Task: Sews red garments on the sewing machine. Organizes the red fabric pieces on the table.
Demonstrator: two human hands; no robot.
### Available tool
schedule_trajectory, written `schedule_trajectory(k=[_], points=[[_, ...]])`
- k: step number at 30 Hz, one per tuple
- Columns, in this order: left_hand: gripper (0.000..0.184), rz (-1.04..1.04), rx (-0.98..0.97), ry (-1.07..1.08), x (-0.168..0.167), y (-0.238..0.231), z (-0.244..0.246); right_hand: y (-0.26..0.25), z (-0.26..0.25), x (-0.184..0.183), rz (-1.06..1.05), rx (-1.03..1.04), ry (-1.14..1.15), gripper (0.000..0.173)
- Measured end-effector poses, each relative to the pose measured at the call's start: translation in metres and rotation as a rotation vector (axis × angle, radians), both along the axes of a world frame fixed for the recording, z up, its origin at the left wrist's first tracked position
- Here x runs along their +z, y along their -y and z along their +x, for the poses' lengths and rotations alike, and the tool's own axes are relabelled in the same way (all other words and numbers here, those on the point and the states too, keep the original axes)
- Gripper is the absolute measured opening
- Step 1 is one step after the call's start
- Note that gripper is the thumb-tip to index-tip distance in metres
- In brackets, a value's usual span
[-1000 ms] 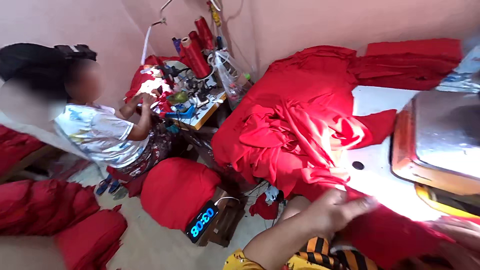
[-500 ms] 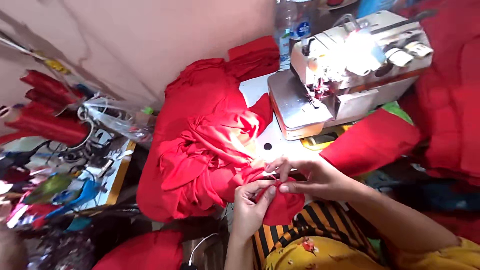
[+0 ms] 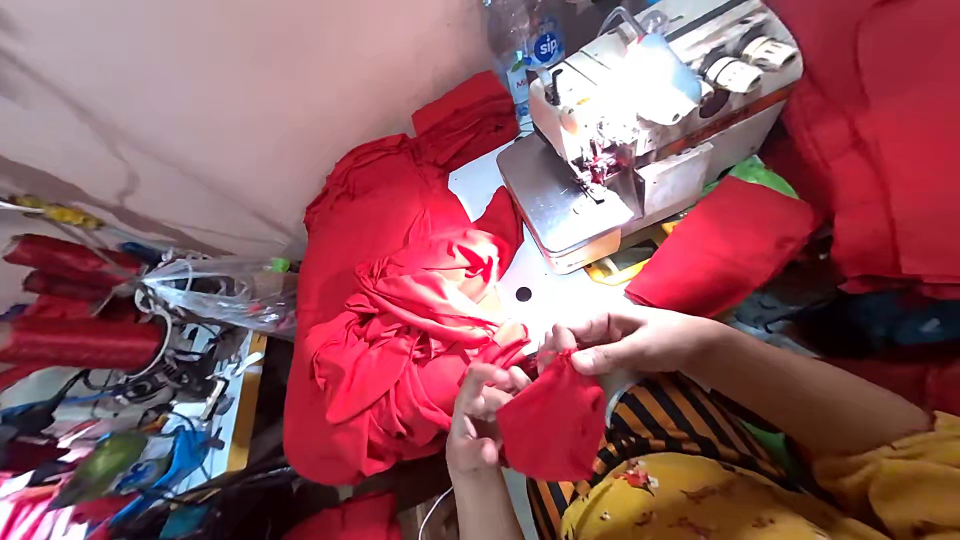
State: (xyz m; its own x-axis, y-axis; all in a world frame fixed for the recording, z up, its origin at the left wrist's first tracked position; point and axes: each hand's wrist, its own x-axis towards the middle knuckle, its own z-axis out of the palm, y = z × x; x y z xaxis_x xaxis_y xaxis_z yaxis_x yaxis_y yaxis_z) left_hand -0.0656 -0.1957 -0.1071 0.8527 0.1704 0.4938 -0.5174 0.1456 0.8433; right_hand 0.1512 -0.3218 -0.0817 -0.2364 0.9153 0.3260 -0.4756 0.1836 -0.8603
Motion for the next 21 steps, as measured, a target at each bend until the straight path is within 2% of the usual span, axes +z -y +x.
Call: schedule_trajectory(k=[1, 3, 5, 7, 8, 10, 12, 14, 16, 17, 19, 20, 21], points=[[0.036, 0.031, 0.018, 0.022, -0.004, -0.003, -0.001, 0.001, 0.001, 0.001, 0.011, 0.018, -0.044, 0.016], [0.022, 0.275, 0.106, -0.059, -0.004, -0.007, -0.003, 0.003, 0.002, 0.004, 0.03, 0.004, -0.048, 0.011], [0.04, 0.546, 0.276, -0.202, 0.001, 0.0, 0.0, 0.005, 0.003, 0.007, 0.092, -0.118, 0.083, 0.006], [0.065, 0.705, 0.489, -0.304, 0.002, 0.015, 0.008, 0.007, -0.001, 0.01, 0.196, -0.357, 0.348, 0.014], [0.071, 0.717, 0.607, -0.312, 0.0, 0.023, 0.017, 0.009, -0.004, 0.011, 0.249, -0.482, 0.488, 0.018], [0.053, 0.684, 0.872, -0.26, -0.009, 0.033, 0.039, 0.011, -0.01, 0.012, 0.396, -0.674, 0.702, 0.022], [0.044, 0.555, 1.008, -0.177, -0.022, 0.032, 0.05, 0.014, -0.01, 0.016, 0.462, -0.716, 0.763, 0.023], [0.034, 0.434, 0.937, -0.14, -0.033, 0.026, 0.051, 0.017, -0.003, 0.02, 0.41, -0.585, 0.613, 0.021], [0.011, 0.152, 0.68, -0.14, -0.042, 0.025, 0.044, 0.015, 0.005, 0.017, 0.241, -0.352, 0.294, 0.013], [0.021, -0.051, 0.486, -0.11, -0.048, 0.024, 0.036, 0.012, 0.009, 0.014, 0.144, -0.24, 0.15, 0.01], [0.025, -0.461, 0.135, -0.014, -0.058, 0.022, 0.024, 0.004, 0.014, 0.007, 0.025, -0.104, -0.025, 0.013], [0.026, -0.517, 0.1, -0.02, -0.057, 0.022, 0.022, 0.001, 0.014, 0.004, -0.001, -0.068, -0.07, 0.014], [0.028, -0.453, 0.158, -0.075, -0.054, 0.023, 0.021, -0.002, 0.013, 0.002, -0.006, -0.044, -0.089, 0.013]])
